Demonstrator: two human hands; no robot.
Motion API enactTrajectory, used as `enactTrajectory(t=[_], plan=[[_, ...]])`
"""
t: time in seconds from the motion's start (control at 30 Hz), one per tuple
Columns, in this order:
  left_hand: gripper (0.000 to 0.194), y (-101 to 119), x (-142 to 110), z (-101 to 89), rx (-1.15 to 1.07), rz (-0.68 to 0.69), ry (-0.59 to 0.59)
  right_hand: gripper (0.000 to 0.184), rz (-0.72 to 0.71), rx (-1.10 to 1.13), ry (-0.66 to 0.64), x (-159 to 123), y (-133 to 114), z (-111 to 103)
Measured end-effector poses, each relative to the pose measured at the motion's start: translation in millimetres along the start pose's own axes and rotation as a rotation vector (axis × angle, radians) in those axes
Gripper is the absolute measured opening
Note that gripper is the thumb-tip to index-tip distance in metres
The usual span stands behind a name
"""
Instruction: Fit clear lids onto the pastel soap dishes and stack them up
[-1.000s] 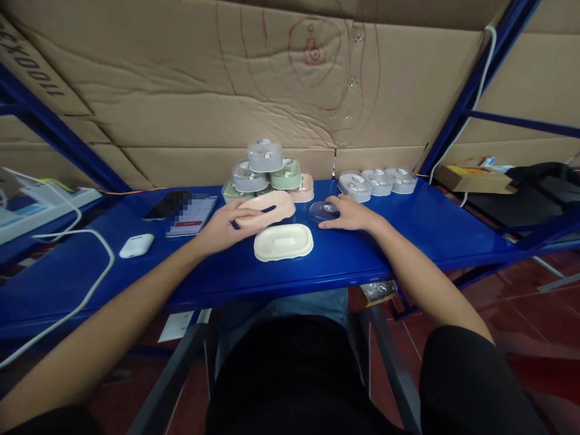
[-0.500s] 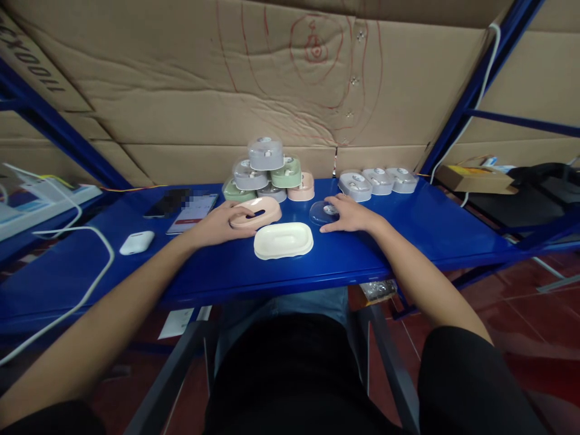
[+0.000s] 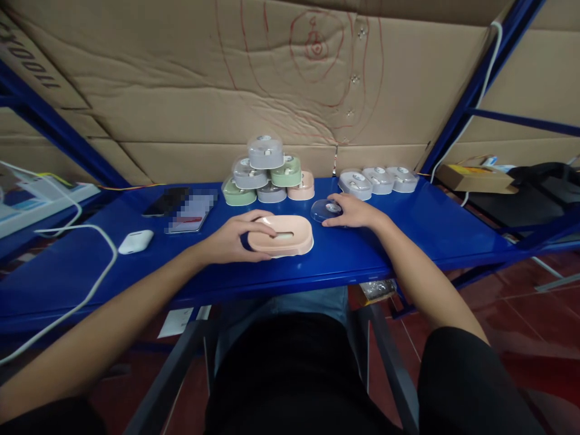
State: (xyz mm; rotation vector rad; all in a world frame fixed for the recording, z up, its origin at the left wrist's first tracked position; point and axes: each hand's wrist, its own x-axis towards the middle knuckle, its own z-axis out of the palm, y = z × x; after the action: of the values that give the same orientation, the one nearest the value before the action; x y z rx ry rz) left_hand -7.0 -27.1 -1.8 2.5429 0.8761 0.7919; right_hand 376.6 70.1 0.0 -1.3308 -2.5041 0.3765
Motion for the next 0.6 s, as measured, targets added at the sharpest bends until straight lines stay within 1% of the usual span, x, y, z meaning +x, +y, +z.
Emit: enactTrajectory(t=[0.17, 0.23, 0.37, 0.43, 0.5, 0.57, 0.6], plan=[[0.073, 1.2, 1.4, 11.1, 0.070, -0.107, 0.019, 0.096, -0.017, 0.008, 0.001, -0.6, 0.3, -0.3], [0.080, 2.2, 2.4, 12.1, 0.075, -0.175, 0.025, 0.095, -0.014, 0.011, 0.003, -0.9, -0.4, -0.3], [0.096, 5.3, 4.9, 13.4, 0.016, -0.319, 0.023, 0.095, -0.006, 0.010, 0.000, -1.5, -1.8, 0.3], [0.099, 6.5, 5.8, 14.6, 0.006, -0.359, 0.019, 0.094, -0.007, 0.012, 0.009, -2.7, -4.5, 0.0], [0.098, 6.4, 6.5, 15.9, 0.013, -0.370, 0.010, 0.091, -0.020, 0.026, 0.080, -4.8, -11.7, -0.9], [0.100, 4.6, 7.3, 17.5, 0.004, -0.377, -0.003, 0.088, -0.078, 0.056, 0.226, -7.2, -25.6, -1.1], [0.105, 3.1, 7.7, 18.4, -0.011, -0.386, -0.006, 0.087, -0.131, 0.076, 0.295, -8.1, -35.2, -0.4]])
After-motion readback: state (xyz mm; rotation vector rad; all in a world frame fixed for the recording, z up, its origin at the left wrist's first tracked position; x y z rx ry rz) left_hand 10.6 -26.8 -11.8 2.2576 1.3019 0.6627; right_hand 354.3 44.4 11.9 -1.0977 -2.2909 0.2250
